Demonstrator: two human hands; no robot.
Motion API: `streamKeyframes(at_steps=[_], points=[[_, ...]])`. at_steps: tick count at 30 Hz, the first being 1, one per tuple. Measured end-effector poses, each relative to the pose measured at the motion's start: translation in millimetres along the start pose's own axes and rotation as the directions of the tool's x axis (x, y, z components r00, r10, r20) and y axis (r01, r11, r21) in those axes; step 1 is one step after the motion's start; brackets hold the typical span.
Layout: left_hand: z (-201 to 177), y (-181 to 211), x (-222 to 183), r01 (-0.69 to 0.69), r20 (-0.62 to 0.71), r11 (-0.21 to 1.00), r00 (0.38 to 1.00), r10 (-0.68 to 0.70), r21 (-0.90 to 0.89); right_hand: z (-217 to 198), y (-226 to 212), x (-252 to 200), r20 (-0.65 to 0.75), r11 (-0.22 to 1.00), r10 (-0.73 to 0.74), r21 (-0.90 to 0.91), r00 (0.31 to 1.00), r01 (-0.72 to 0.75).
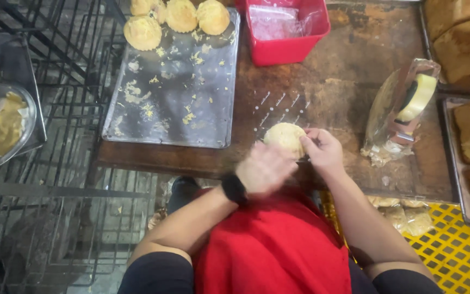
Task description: The person picks up a bun from a tray, places it onto a plastic sheet, and wraps it by hand. They secure the plastic with tape from a dispenser and place the wrapped bun into a yellow crate, repeating the process for several buns.
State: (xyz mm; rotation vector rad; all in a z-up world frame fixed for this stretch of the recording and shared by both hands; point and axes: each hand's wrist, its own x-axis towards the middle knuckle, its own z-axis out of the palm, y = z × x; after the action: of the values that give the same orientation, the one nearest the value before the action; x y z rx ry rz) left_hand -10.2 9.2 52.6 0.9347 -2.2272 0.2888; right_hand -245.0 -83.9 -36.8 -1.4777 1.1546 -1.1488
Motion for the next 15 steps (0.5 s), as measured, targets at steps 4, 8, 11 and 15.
streamKeyframes(at_steps=[4, 8, 11, 15], points=[[37.7, 2.7, -12.2, 0.052, 0.239, 0.997, 0.970, -0.037, -0.058, 3.5, 14.4, 0.3, -0.059, 0.992, 0.025, -0.123, 0.998, -0.032], [43.9, -0.3, -16.7, 0.159, 0.196, 0.985, 0.970, -0.143, -0.068, 1.5, 25.7, 8.3, -0.010, 0.992, 0.025, -0.120, 1.000, -0.026], [40.9, -1.8, -16.4, 0.183, 0.239, 0.978, 0.958, -0.156, -0.096, -0.2, 27.3, 26.0, 0.074, 0.999, 0.032, 0.025, 0.997, -0.034], [38.5, -1.8, -15.9, 0.183, 0.221, 0.978, 0.962, -0.157, -0.103, 4.4, -1.0, 60.9, -0.007, 0.958, -0.058, -0.280, 0.998, 0.053]])
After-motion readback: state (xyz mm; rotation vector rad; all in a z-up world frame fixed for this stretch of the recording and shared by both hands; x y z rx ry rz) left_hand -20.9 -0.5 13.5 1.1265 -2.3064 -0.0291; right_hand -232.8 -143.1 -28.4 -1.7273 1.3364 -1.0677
